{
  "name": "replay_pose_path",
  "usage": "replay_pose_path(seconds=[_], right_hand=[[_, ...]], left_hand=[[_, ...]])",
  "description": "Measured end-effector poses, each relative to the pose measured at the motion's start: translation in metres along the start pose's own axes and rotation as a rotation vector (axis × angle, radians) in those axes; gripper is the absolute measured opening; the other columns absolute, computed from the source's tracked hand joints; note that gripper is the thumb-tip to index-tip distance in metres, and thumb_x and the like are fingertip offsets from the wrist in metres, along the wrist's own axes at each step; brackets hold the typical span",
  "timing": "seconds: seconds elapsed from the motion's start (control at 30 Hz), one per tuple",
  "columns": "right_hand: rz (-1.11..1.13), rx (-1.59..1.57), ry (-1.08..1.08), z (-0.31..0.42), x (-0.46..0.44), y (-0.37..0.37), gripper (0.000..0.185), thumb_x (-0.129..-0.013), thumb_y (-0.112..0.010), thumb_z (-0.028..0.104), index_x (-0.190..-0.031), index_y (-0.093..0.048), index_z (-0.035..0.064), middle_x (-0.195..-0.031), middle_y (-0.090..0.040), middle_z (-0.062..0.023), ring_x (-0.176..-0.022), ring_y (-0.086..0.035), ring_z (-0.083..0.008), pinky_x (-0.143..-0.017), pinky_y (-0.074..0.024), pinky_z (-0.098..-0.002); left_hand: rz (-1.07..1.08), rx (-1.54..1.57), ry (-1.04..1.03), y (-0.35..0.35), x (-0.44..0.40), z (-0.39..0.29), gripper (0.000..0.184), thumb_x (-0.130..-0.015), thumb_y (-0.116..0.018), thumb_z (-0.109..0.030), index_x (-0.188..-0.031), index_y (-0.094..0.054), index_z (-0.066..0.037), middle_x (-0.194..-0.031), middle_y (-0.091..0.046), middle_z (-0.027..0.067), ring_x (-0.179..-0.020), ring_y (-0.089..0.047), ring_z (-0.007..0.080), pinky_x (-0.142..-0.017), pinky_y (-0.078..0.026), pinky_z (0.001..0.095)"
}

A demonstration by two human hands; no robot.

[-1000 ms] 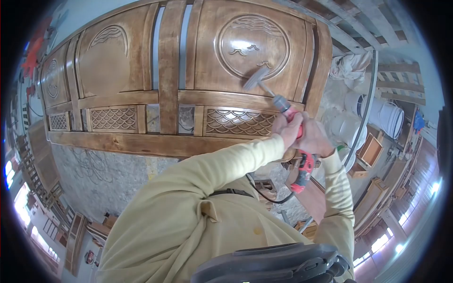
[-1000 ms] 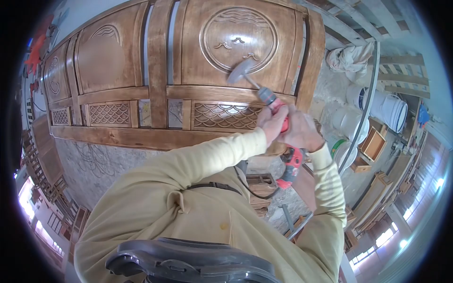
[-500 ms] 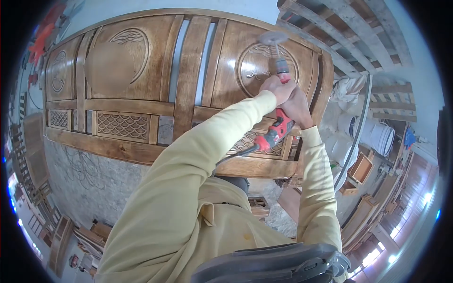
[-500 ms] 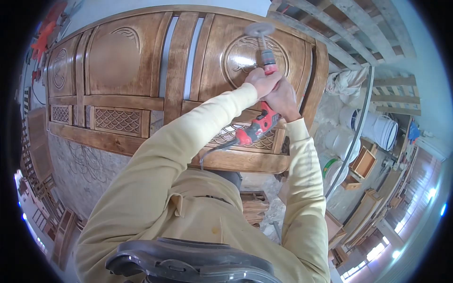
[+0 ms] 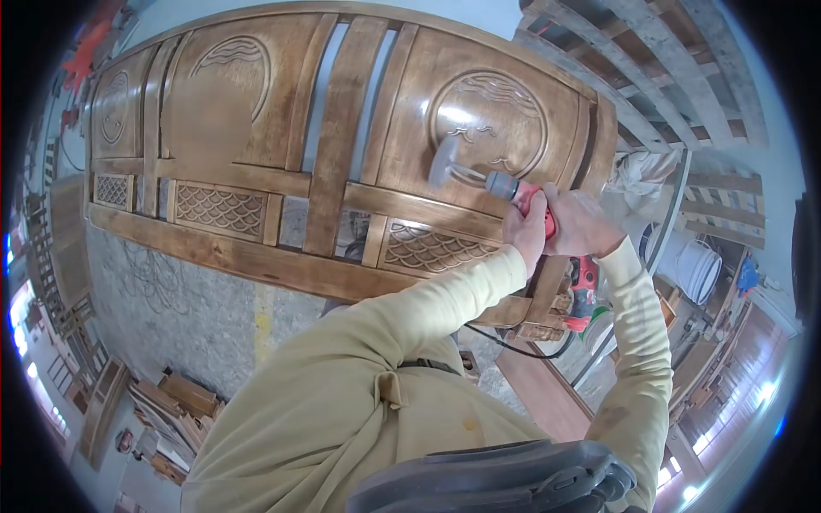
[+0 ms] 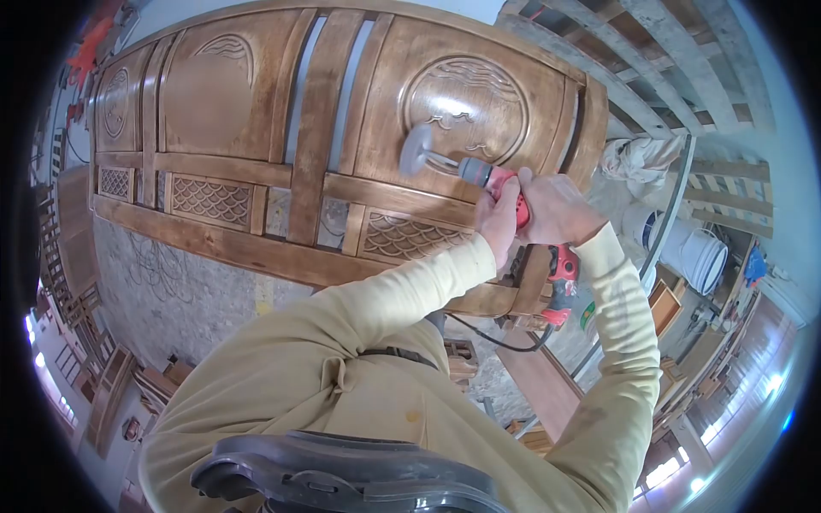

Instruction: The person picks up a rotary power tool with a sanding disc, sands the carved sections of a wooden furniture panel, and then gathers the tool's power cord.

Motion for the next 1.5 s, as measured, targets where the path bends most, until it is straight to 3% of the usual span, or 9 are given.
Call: replay_pose_path(seconds=[0.3,0.4,0.53,0.77,0.83,1.0,1.2,1.3,1.5], right_hand=[[-0.383,-0.404,-0.234,-0.055,-0.043,-0.035,0.074,-0.073,-0.091,0.044,-0.118,-0.059,-0.0049,-0.096,-0.074,-0.0312,-0.097,-0.074,-0.0504,-0.086,-0.0577,-0.0551],[-0.539,-0.755,-0.377,-0.050,-0.017,-0.059,0.084,-0.070,-0.095,0.046,-0.126,-0.061,-0.0062,-0.111,-0.075,-0.0278,-0.107,-0.075,-0.0447,-0.092,-0.0583,-0.0494],[-0.754,-0.942,-0.510,-0.021,-0.002,-0.118,0.081,-0.069,-0.095,0.044,-0.125,-0.063,-0.0048,-0.115,-0.074,-0.0281,-0.110,-0.075,-0.0436,-0.095,-0.0577,-0.0484],[-0.557,-0.995,-0.426,0.045,-0.073,-0.102,0.076,-0.070,-0.095,0.038,-0.122,-0.060,-0.0053,-0.115,-0.074,-0.0278,-0.108,-0.074,-0.0454,-0.095,-0.0575,-0.0505],[-0.565,-1.007,-0.395,0.049,-0.082,-0.097,0.076,-0.070,-0.095,0.037,-0.121,-0.059,-0.0061,-0.114,-0.074,-0.0282,-0.108,-0.074,-0.0453,-0.095,-0.0573,-0.0512],[-0.745,-1.103,-0.693,0.046,-0.037,-0.099,0.078,-0.070,-0.095,0.037,-0.120,-0.058,-0.0086,-0.111,-0.073,-0.0295,-0.112,-0.072,-0.0475,-0.095,-0.0568,-0.0525],[-0.646,-1.035,-0.568,0.046,-0.035,-0.109,0.076,-0.075,-0.092,0.040,-0.122,-0.056,-0.0074,-0.111,-0.072,-0.0313,-0.109,-0.072,-0.0487,-0.094,-0.0569,-0.0544],[-0.738,-0.907,-0.670,0.047,-0.029,-0.109,0.076,-0.076,-0.091,0.041,-0.124,-0.054,-0.0062,-0.109,-0.073,-0.0307,-0.104,-0.073,-0.0488,-0.091,-0.0575,-0.0555],[-0.734,-0.905,-0.702,0.039,-0.010,-0.108,0.078,-0.075,-0.095,0.042,-0.125,-0.056,-0.0023,-0.103,-0.075,-0.0270,-0.101,-0.074,-0.0480,-0.088,-0.0579,-0.0547]], left_hand=[[-0.120,-0.832,-0.286,-0.005,-0.089,-0.072,0.046,-0.100,-0.072,-0.041,-0.111,-0.075,0.004,-0.105,-0.079,0.0212,-0.096,-0.077,0.0322,-0.087,-0.060,0.0443],[0.304,-1.368,-0.236,-0.038,-0.068,-0.082,0.069,-0.094,-0.069,-0.060,-0.112,-0.074,0.007,-0.111,-0.075,0.0340,-0.110,-0.073,0.0498,-0.096,-0.058,0.0521],[0.320,-1.577,-0.374,-0.004,-0.051,-0.074,0.066,-0.093,-0.069,-0.059,-0.097,-0.076,0.007,-0.097,-0.075,0.0330,-0.103,-0.075,0.0476,-0.096,-0.057,0.0525],[0.180,-1.604,-0.315,0.063,-0.067,-0.156,0.054,-0.095,-0.067,-0.058,-0.098,-0.079,-0.005,-0.101,-0.077,0.0290,-0.105,-0.074,0.0467,-0.095,-0.056,0.0518],[0.164,-1.675,-0.320,0.049,-0.065,-0.178,0.075,-0.093,-0.063,-0.063,-0.100,-0.076,0.010,-0.107,-0.075,0.0364,-0.109,-0.074,0.0504,-0.101,-0.056,0.0525],[0.677,-1.910,-0.380,-0.001,-0.062,-0.130,0.048,-0.098,-0.064,-0.053,-0.102,-0.078,-0.007,-0.099,-0.077,0.0277,-0.101,-0.073,0.0477,-0.092,-0.056,0.0518],[0.273,-1.758,-0.323,0.044,-0.059,-0.139,0.051,-0.097,-0.061,-0.058,-0.104,-0.082,-0.011,-0.101,-0.077,0.0307,-0.104,-0.074,0.0485,-0.097,-0.056,0.0547],[0.434,-1.738,-0.575,0.013,-0.047,-0.127,0.056,-0.096,-0.067,-0.055,-0.091,-0.076,0.000,-0.095,-0.075,0.0306,-0.100,-0.075,0.0469,-0.089,-0.057,0.0528],[0.494,-1.782,-0.378,0.002,-0.042,-0.117,0.056,-0.104,-0.058,-0.055,-0.110,-0.076,-0.002,-0.103,-0.077,0.0281,-0.103,-0.073,0.0509,-0.097,-0.057,0.0551]])
Point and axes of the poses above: each hand's wrist, its own x-axis away from the middle knuckle, its own y-axis out of the back of the hand, z = x × y, the point moved 8 cm from there along -x, towards the middle knuckle
